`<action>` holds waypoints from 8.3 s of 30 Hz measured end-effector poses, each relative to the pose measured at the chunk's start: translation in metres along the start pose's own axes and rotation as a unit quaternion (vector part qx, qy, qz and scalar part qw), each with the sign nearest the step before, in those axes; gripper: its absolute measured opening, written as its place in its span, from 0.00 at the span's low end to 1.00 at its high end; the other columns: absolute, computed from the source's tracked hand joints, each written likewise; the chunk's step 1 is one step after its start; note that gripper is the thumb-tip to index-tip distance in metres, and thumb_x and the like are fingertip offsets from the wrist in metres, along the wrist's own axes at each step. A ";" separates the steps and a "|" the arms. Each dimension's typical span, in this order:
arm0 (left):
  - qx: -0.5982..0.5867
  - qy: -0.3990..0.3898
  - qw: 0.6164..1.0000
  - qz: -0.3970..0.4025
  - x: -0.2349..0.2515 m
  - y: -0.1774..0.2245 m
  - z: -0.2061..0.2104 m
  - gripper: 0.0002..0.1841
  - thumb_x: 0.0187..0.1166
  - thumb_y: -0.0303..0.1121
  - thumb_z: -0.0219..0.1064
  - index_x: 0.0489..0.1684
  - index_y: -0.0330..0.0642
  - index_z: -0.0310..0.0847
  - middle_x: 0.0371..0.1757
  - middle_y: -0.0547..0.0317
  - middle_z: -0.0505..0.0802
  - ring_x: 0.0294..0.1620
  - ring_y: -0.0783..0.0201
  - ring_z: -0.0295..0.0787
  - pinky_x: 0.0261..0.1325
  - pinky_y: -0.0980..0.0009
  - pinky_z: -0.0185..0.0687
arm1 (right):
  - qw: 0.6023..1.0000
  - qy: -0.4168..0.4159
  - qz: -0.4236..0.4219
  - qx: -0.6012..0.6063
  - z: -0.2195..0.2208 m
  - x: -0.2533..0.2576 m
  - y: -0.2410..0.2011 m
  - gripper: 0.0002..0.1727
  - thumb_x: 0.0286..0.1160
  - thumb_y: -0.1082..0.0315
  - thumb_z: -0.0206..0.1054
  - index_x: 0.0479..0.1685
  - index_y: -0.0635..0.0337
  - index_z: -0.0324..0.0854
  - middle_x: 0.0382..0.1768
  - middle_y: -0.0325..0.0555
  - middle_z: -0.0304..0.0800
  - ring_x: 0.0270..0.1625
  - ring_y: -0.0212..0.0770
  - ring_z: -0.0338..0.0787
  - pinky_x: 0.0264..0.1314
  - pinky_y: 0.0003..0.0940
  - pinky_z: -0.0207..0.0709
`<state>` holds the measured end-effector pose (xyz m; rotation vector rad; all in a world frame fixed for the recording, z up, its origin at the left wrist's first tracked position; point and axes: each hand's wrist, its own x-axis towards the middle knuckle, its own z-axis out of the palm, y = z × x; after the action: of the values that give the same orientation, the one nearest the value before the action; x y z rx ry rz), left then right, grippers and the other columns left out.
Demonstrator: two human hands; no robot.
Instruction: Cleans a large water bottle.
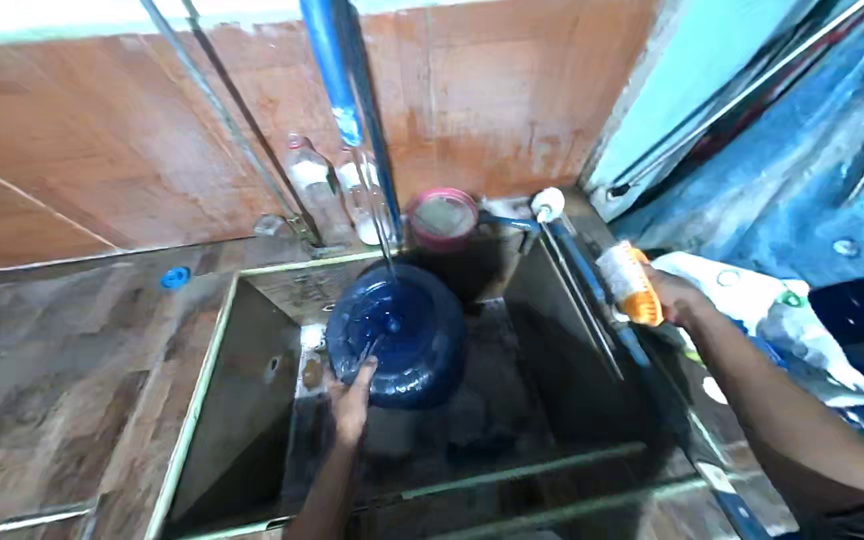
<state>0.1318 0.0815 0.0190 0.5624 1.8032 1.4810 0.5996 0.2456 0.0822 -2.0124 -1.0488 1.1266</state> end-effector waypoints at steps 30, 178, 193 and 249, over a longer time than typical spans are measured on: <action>0.161 -0.115 0.980 -0.013 -0.014 0.017 0.067 0.59 0.60 0.43 0.87 0.92 0.35 0.47 0.90 0.30 0.58 0.89 0.40 0.60 0.85 0.47 0.64 | 0.821 -0.212 -0.409 -0.338 0.229 -0.095 -0.102 0.37 0.84 0.52 0.65 0.93 0.46 0.60 0.68 0.67 0.86 0.71 0.68 0.85 0.74 0.67 0.73; 0.514 -0.295 0.703 0.393 -0.027 0.015 0.040 0.25 0.91 0.47 0.53 0.76 0.43 0.81 0.79 0.46 0.83 0.85 0.43 0.70 0.89 0.38 0.48 | 0.778 -0.246 -0.501 -0.288 0.317 -0.143 -0.108 0.32 0.83 0.60 0.66 0.88 0.50 0.68 0.65 0.66 0.87 0.64 0.67 0.89 0.66 0.68 0.78; 0.276 -0.131 0.942 0.136 0.004 0.028 0.053 0.37 0.87 0.39 0.65 0.88 0.27 0.50 0.80 0.28 0.74 0.81 0.41 0.73 0.84 0.48 0.67 | 0.851 -0.097 -0.430 -0.284 0.249 -0.117 -0.076 0.37 0.81 0.66 0.65 0.92 0.46 0.61 0.79 0.63 0.76 0.66 0.66 0.87 0.62 0.66 0.81; 0.502 -0.158 0.793 0.308 -0.045 -0.012 0.026 0.51 0.76 0.71 0.56 0.90 0.36 0.60 0.92 0.36 0.61 0.94 0.35 0.49 0.88 0.28 0.33 | 0.918 0.109 -0.180 -0.336 0.014 0.019 0.004 0.25 0.91 0.63 0.57 0.80 0.70 0.72 0.84 0.72 0.64 0.79 0.79 0.72 0.73 0.79 0.65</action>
<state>0.1818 0.0625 0.0175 1.9423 2.1134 0.5336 0.5949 0.2617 0.0647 -2.2288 -1.7608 0.3467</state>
